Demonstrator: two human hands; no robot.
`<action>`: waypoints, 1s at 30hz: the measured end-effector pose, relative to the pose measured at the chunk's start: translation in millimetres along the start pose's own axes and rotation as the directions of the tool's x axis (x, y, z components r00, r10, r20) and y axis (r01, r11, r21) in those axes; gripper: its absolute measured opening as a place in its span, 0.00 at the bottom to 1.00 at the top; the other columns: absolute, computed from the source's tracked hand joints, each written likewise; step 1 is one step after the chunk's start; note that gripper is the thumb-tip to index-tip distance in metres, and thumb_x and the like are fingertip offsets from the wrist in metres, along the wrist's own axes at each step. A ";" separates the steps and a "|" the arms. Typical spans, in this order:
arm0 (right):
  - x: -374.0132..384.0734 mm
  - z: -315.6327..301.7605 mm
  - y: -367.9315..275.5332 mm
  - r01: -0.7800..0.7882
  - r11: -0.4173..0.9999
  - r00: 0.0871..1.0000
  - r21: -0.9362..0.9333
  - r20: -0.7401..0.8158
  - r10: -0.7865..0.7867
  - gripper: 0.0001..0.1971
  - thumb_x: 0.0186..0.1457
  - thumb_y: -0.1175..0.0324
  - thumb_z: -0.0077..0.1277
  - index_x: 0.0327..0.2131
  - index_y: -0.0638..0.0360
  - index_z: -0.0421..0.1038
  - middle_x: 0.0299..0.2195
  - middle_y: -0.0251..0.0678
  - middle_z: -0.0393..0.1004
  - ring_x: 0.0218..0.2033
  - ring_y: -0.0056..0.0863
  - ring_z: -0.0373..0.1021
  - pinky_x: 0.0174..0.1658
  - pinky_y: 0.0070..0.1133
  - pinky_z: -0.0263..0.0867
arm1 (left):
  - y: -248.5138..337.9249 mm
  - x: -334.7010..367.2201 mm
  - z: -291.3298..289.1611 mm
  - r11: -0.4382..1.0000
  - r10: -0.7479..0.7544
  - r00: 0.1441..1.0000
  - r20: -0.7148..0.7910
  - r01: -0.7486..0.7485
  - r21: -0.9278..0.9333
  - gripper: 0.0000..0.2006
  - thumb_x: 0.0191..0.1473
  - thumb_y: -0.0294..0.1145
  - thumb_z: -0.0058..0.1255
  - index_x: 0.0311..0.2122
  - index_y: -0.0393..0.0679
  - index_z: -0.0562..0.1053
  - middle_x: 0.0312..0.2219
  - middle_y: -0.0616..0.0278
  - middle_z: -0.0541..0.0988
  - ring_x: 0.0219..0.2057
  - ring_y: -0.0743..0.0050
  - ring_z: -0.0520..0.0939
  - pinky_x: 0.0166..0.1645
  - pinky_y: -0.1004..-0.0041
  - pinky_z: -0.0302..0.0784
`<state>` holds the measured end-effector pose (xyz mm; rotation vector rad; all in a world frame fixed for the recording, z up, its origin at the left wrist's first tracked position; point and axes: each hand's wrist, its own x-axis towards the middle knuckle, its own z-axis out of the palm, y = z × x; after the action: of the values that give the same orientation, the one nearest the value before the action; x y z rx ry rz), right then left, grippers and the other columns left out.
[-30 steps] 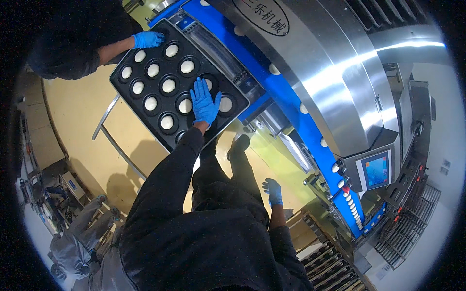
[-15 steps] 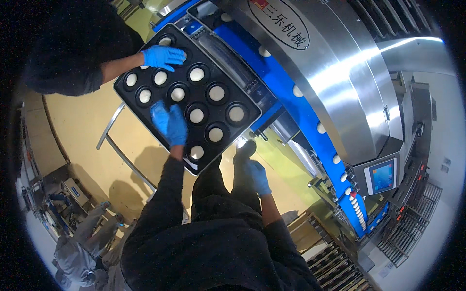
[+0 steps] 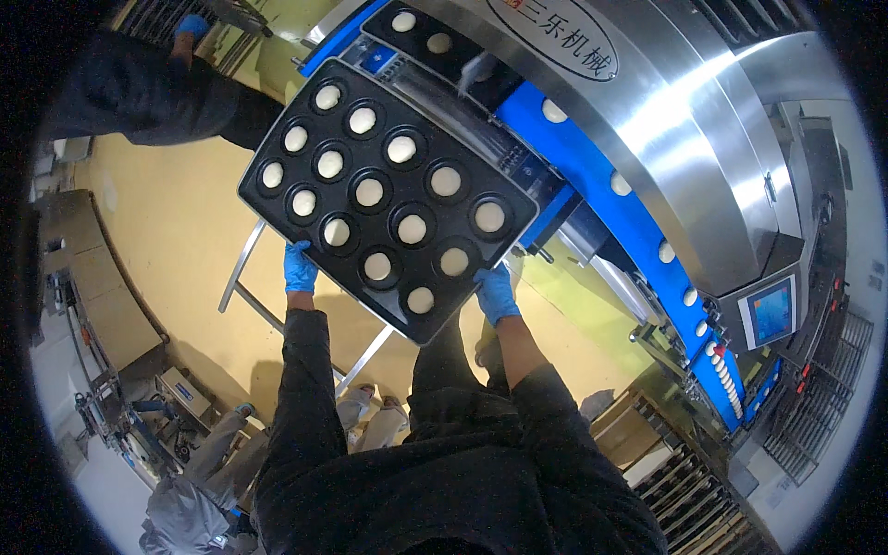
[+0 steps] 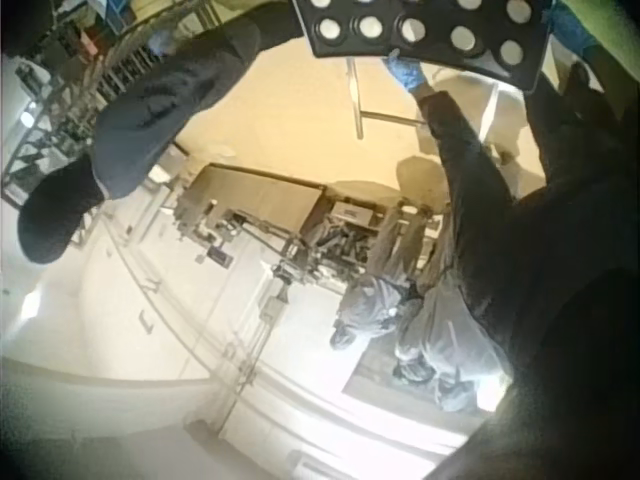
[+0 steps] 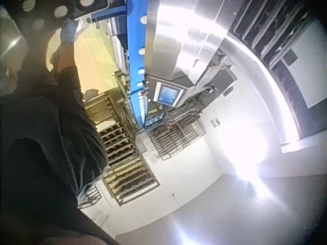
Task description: The person takes trays of dough balls from a conveyor belt, carries them to a rolling rack, and stacks them. The person repeats this process multiple times, loading the rack with trays of dough balls.
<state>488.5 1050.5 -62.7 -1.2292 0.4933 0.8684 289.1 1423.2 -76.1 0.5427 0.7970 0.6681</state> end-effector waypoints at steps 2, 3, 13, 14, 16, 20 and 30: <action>-20.5 18.4 -20.7 0.066 0.994 0.997 0.090 0.045 -0.070 0.21 0.38 0.85 0.40 0.40 0.60 0.67 0.35 0.35 0.72 0.35 0.28 0.70 0.36 0.21 0.68 | 5.3 -21.1 2.4 0.999 0.049 0.998 -0.040 -0.049 -0.004 0.28 0.37 0.14 0.42 0.49 0.40 0.66 0.45 0.58 0.73 0.46 0.59 0.73 0.53 0.65 0.70; -36.6 26.3 -26.6 0.087 0.987 0.993 0.132 0.065 -0.096 0.21 0.37 0.86 0.40 0.40 0.60 0.66 0.36 0.35 0.73 0.37 0.29 0.70 0.38 0.21 0.69 | 10.2 -43.5 -1.0 0.997 0.072 0.995 -0.070 -0.073 -0.005 0.30 0.36 0.13 0.41 0.51 0.40 0.65 0.46 0.58 0.72 0.47 0.59 0.73 0.53 0.66 0.70; -171.8 -121.4 -72.7 0.140 0.982 0.973 0.129 0.166 -0.161 0.28 0.34 0.83 0.41 0.46 0.70 0.64 0.41 0.40 0.72 0.42 0.30 0.70 0.48 0.24 0.66 | 5.2 -285.8 53.4 0.952 -0.271 0.913 -0.304 0.301 0.058 0.06 0.44 0.23 0.48 0.30 0.44 0.71 0.27 0.68 0.74 0.23 0.75 0.72 0.26 0.76 0.68; -197.4 -144.8 -78.1 0.184 0.972 0.973 0.145 0.113 -0.201 0.26 0.35 0.83 0.41 0.45 0.70 0.65 0.40 0.40 0.73 0.41 0.28 0.70 0.47 0.23 0.66 | -2.0 -310.2 52.2 0.916 -0.330 0.891 -0.312 0.382 0.121 0.03 0.45 0.24 0.49 0.27 0.46 0.70 0.23 0.71 0.73 0.18 0.79 0.69 0.21 0.78 0.64; -239.6 -213.9 -66.8 0.270 0.963 0.963 0.028 -0.014 -0.269 0.22 0.38 0.81 0.45 0.43 0.68 0.68 0.37 0.38 0.74 0.36 0.26 0.71 0.43 0.21 0.67 | -19.4 -361.9 56.2 0.862 -0.381 0.902 -0.201 0.426 0.277 0.02 0.46 0.27 0.49 0.26 0.49 0.70 0.19 0.73 0.68 0.15 0.83 0.66 0.18 0.81 0.61; -347.3 -342.4 -9.5 0.342 0.912 0.928 0.225 -0.235 -0.290 0.19 0.40 0.79 0.51 0.41 0.65 0.70 0.35 0.37 0.75 0.34 0.25 0.71 0.40 0.20 0.68 | -66.4 -458.2 57.7 0.714 -0.586 0.761 -0.277 0.647 0.266 0.02 0.48 0.24 0.48 0.30 0.42 0.70 0.27 0.63 0.74 0.27 0.71 0.73 0.31 0.73 0.69; -608.6 -508.8 166.6 0.443 0.895 0.256 -0.044 -0.951 -0.174 0.24 0.58 0.52 0.40 0.37 0.69 0.71 0.29 0.33 0.72 0.29 0.21 0.65 0.35 0.21 0.62 | -225.9 -578.2 127.1 0.400 -0.837 0.523 0.159 0.387 0.831 0.09 0.45 0.21 0.51 0.35 0.39 0.73 0.29 0.61 0.77 0.30 0.69 0.77 0.37 0.74 0.72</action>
<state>53.8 397.2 140.4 -1.4586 1.2146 -0.4167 164.5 832.8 117.3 1.0046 0.5853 -0.6414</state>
